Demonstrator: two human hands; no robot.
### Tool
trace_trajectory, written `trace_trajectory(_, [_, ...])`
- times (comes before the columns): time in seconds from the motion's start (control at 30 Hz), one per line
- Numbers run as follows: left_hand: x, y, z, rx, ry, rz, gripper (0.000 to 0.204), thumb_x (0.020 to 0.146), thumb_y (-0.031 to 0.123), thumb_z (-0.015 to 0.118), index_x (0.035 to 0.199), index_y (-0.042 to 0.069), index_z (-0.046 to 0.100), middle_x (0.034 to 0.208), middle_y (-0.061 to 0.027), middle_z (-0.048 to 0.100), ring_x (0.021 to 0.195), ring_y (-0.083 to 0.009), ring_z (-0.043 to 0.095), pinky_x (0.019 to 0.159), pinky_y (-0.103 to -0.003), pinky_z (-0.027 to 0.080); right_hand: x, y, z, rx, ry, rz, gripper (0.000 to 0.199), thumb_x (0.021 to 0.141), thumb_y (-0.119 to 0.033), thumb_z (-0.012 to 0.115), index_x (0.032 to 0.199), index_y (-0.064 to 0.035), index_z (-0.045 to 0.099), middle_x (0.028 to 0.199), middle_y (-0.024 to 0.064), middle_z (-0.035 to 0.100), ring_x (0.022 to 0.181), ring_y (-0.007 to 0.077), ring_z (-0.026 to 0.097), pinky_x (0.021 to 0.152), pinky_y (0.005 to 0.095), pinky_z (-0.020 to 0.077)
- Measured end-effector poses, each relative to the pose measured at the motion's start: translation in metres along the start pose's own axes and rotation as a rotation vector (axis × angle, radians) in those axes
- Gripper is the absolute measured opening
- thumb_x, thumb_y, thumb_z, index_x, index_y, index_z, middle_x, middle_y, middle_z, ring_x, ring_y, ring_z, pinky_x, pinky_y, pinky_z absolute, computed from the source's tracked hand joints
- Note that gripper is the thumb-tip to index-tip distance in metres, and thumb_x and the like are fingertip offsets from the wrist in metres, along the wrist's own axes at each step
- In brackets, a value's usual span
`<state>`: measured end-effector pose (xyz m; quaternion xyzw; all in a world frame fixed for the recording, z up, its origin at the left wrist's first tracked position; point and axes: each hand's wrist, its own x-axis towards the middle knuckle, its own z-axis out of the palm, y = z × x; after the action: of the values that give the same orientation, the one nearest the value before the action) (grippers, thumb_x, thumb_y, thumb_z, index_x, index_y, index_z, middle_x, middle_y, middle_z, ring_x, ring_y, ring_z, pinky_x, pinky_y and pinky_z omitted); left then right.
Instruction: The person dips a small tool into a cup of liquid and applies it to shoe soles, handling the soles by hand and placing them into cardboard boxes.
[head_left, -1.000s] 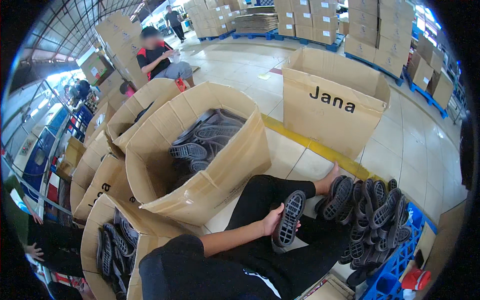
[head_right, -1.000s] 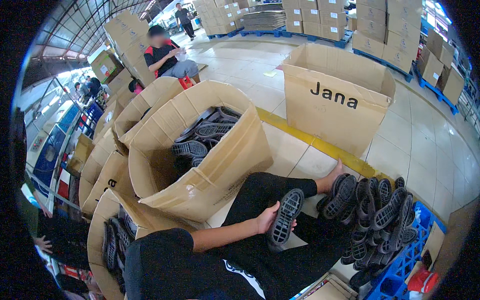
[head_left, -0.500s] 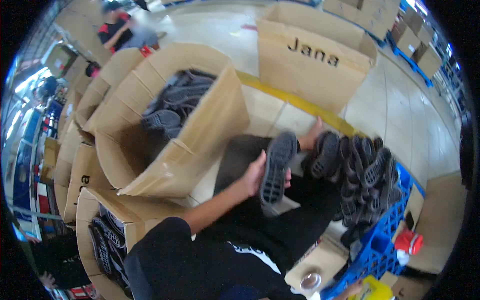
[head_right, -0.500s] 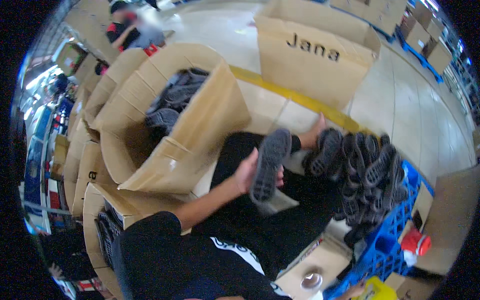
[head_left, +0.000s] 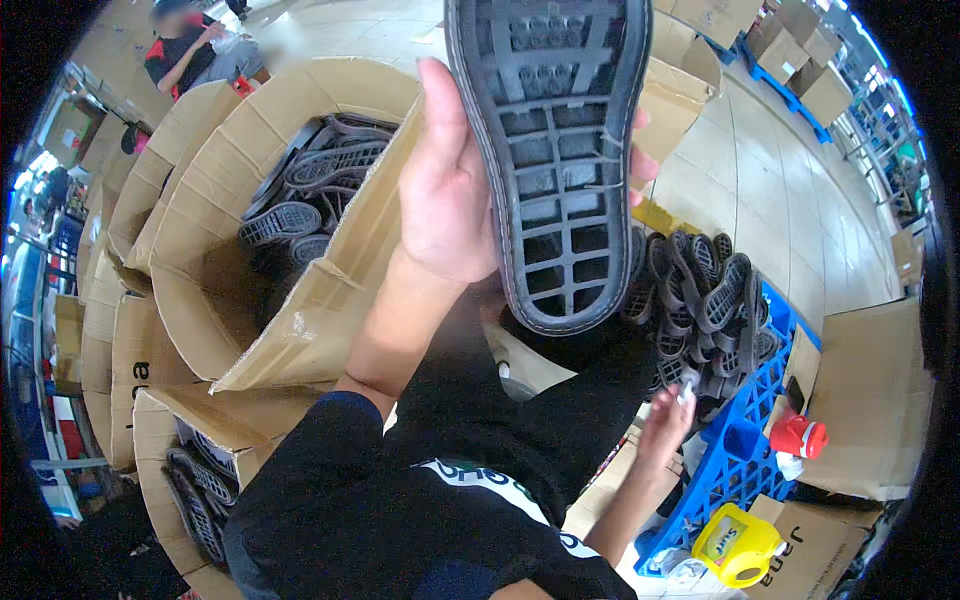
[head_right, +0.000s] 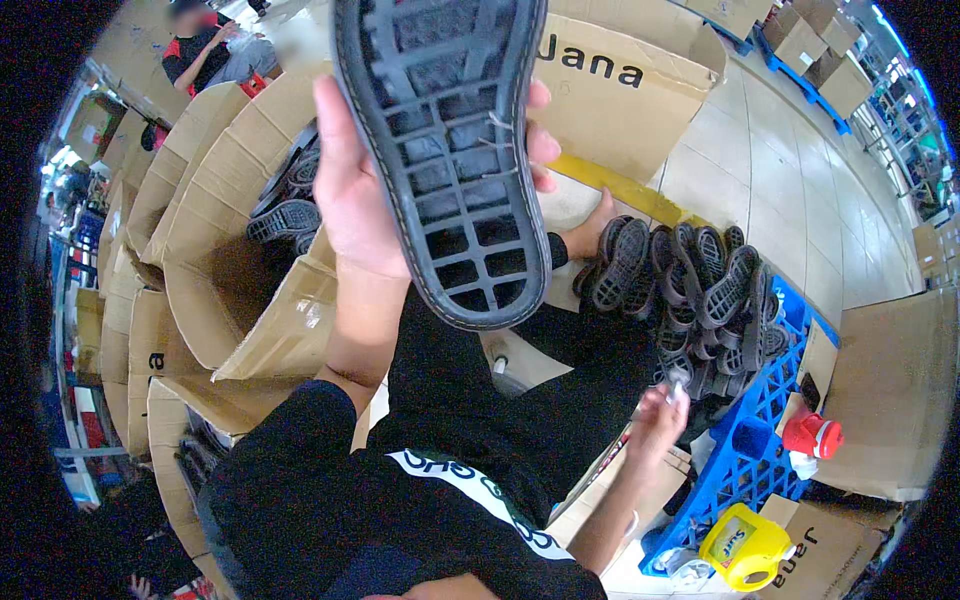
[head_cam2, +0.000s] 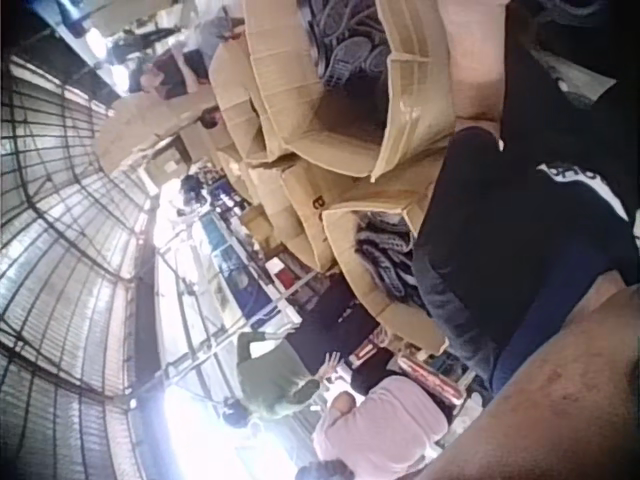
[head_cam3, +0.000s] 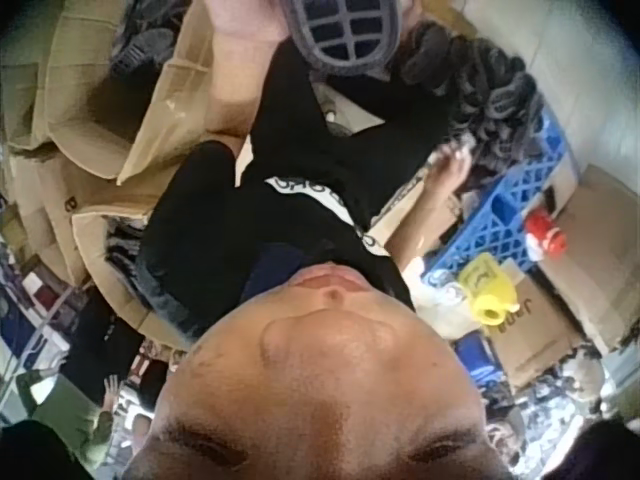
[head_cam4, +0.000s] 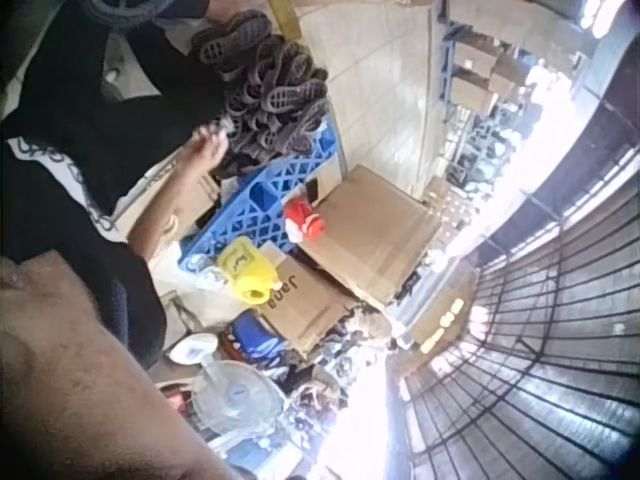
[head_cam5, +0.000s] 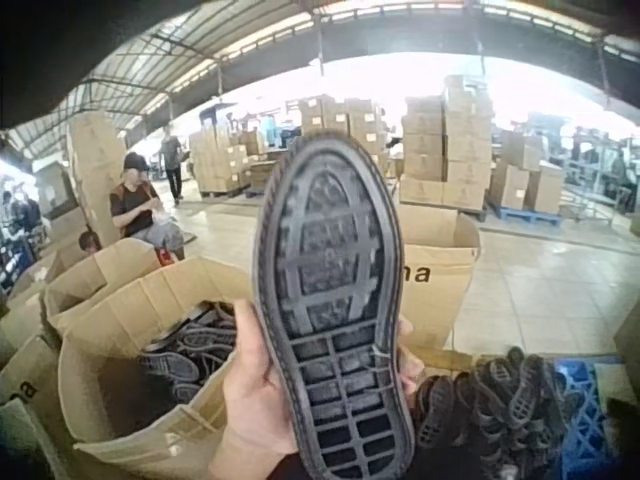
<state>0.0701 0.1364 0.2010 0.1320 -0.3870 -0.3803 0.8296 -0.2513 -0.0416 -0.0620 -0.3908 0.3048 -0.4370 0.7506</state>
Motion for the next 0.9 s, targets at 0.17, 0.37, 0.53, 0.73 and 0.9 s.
trace_trajectory(0.17, [-0.007, 0.018, 0.031, 0.066, 0.051, 0.032, 0.09, 0.086, 0.073, 0.014, 0.135, 0.001, 0.039, 0.123, -0.0212, 0.054, 0.103, -0.0364, 0.06, 0.085, -0.044, 0.051, -0.012, 0.033, 0.082, 0.409, -0.256, 0.191, 0.023, 0.089, -0.018, 0.063, 0.106, -0.0087, 0.051, 0.095, 0.0054, 0.058, 0.077, 0.0124, 0.054, 0.067, 0.0246, 0.0459])
trace_trajectory(0.37, [-0.012, 0.016, 0.034, -0.014, 0.042, -0.017, 0.085, 0.09, 0.069, 0.015, 0.133, 0.0, 0.04, 0.12, -0.0225, 0.055, 0.097, -0.0365, 0.061, 0.082, -0.044, 0.052, -0.039, 0.076, 0.07, 0.418, -0.097, 0.53, 0.02, 0.095, -0.014, 0.053, 0.114, -0.0087, 0.049, 0.091, 0.0017, 0.056, 0.073, 0.0085, 0.052, 0.067, 0.0222, 0.0459])
trace_trajectory(0.53, [-0.012, -0.003, 0.04, -0.24, -0.096, -0.006, 0.082, 0.092, 0.065, 0.016, 0.131, -0.003, 0.041, 0.116, -0.0214, 0.058, 0.092, -0.0317, 0.064, 0.082, -0.039, 0.052, -0.027, 0.078, 0.062, 0.485, -0.14, 0.421, 0.024, 0.095, -0.015, 0.052, 0.118, -0.0104, 0.048, 0.091, 0.0009, 0.058, 0.075, 0.0088, 0.054, 0.062, 0.021, 0.0464])
trace_trajectory(0.73, [-0.008, -0.009, 0.032, -0.134, -0.324, 0.087, 0.056, 0.1, 0.045, 0.032, 0.132, 0.002, 0.046, 0.126, -0.0126, 0.056, 0.11, -0.0264, 0.056, 0.096, -0.039, 0.044, -0.024, 0.083, 0.057, 0.463, -0.13, 0.454, 0.023, 0.095, -0.022, 0.053, 0.117, -0.015, 0.052, 0.094, -0.0017, 0.064, 0.073, 0.0084, 0.059, 0.058, 0.0214, 0.0471])
trace_trajectory(0.9, [-0.021, -0.017, 0.031, 0.257, 0.234, 0.363, 0.054, 0.1, 0.043, 0.032, 0.132, 0.002, 0.047, 0.129, -0.0106, 0.054, 0.115, -0.0248, 0.053, 0.101, -0.039, 0.039, -0.024, 0.081, 0.061, 0.497, -0.155, 0.466, 0.024, 0.096, -0.024, 0.051, 0.118, -0.0162, 0.052, 0.096, 0.0005, 0.067, 0.075, 0.0102, 0.063, 0.057, 0.0231, 0.0508])
